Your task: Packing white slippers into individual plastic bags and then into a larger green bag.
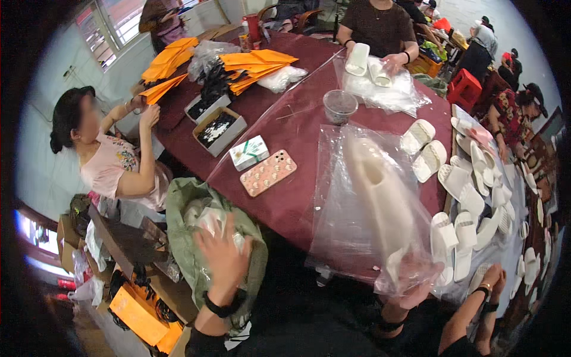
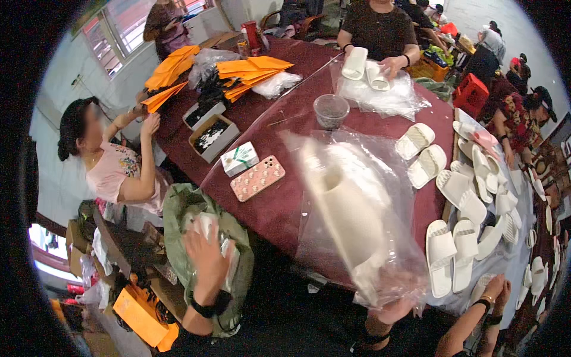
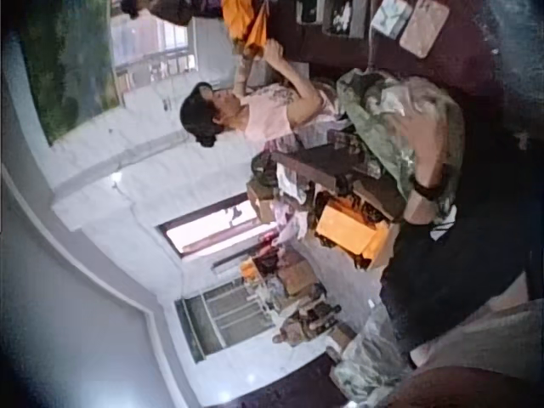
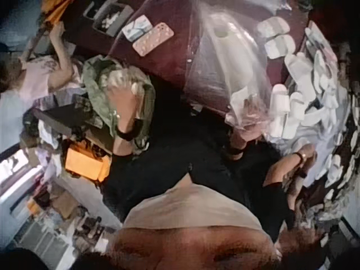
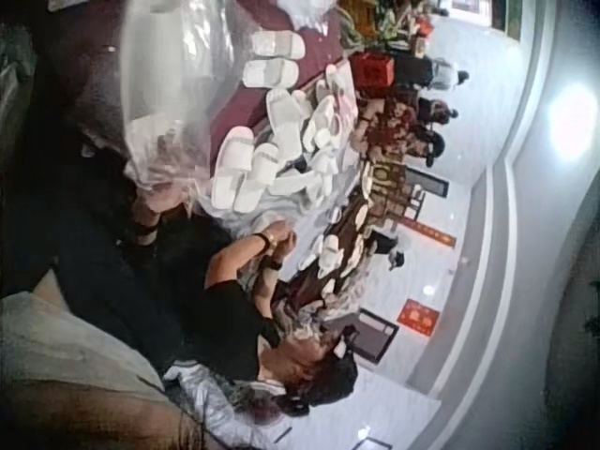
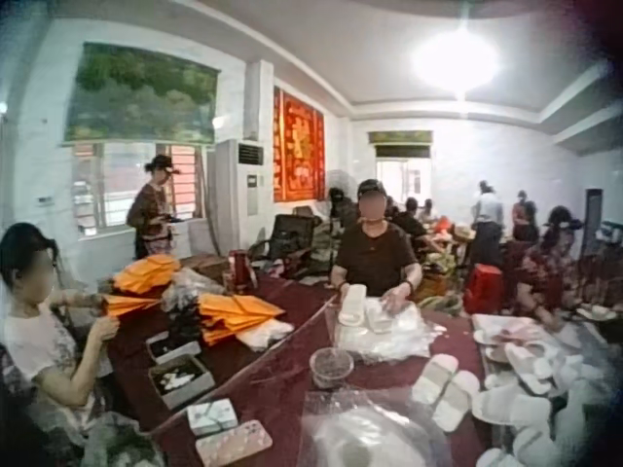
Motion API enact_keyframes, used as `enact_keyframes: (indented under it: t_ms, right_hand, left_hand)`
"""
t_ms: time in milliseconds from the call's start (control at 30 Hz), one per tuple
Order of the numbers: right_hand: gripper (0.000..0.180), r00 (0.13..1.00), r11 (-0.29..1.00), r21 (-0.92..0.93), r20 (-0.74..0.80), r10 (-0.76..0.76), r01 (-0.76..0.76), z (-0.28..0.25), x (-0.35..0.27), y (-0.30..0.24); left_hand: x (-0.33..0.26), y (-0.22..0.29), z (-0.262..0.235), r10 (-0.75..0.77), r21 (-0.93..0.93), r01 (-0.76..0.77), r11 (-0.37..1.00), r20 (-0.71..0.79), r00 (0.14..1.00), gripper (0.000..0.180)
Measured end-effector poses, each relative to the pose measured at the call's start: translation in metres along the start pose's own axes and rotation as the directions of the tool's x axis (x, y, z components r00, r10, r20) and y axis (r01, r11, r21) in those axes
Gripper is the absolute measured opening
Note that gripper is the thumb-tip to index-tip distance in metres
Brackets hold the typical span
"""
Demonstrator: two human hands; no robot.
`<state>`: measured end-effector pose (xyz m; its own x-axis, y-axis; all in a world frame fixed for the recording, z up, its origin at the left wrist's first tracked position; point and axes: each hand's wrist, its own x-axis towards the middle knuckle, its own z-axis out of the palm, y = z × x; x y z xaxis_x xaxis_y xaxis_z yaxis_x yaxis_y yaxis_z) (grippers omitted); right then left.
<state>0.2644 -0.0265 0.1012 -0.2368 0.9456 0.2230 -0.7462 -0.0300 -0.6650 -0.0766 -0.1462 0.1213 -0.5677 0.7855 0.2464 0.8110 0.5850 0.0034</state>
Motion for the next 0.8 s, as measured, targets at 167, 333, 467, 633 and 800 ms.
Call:
enact_keyframes:
  t_ms: [167,333,467,633,800]
  right_hand:
    - [0.051,0.980,0.916,0.348,0.041,0.197,-0.199,0.009,-0.004,0.040]
    - [0.034,0.824,0.827,-0.144,0.094,0.559,-0.544,0.058,-0.016,0.100]
    - [0.027,0.704,0.937,-0.344,0.652,0.281,-0.056,0.122,0.017,0.118]
    - [0.022,0.592,0.667,0.004,0.464,0.659,-0.745,0.161,0.015,0.162]
    - [0.021,0.637,0.747,0.042,0.556,0.534,-0.663,0.172,0.005,0.202]
  left_hand:
    - [-0.026,-0.091,0.047,-0.478,0.260,0.429,0.865,0.166,0.863,0.086]
    - [-0.137,-0.246,0.164,-0.367,-0.164,0.355,0.921,-0.055,0.928,0.075]
    - [-0.097,-0.221,0.151,-0.408,-0.126,0.404,0.906,-0.004,0.913,0.065]
    - [-0.082,-0.199,0.073,-0.252,0.141,0.264,0.954,-0.098,0.963,0.036]
    - [-0.056,-0.181,0.021,-0.560,-0.228,0.533,0.815,-0.069,0.826,0.031]
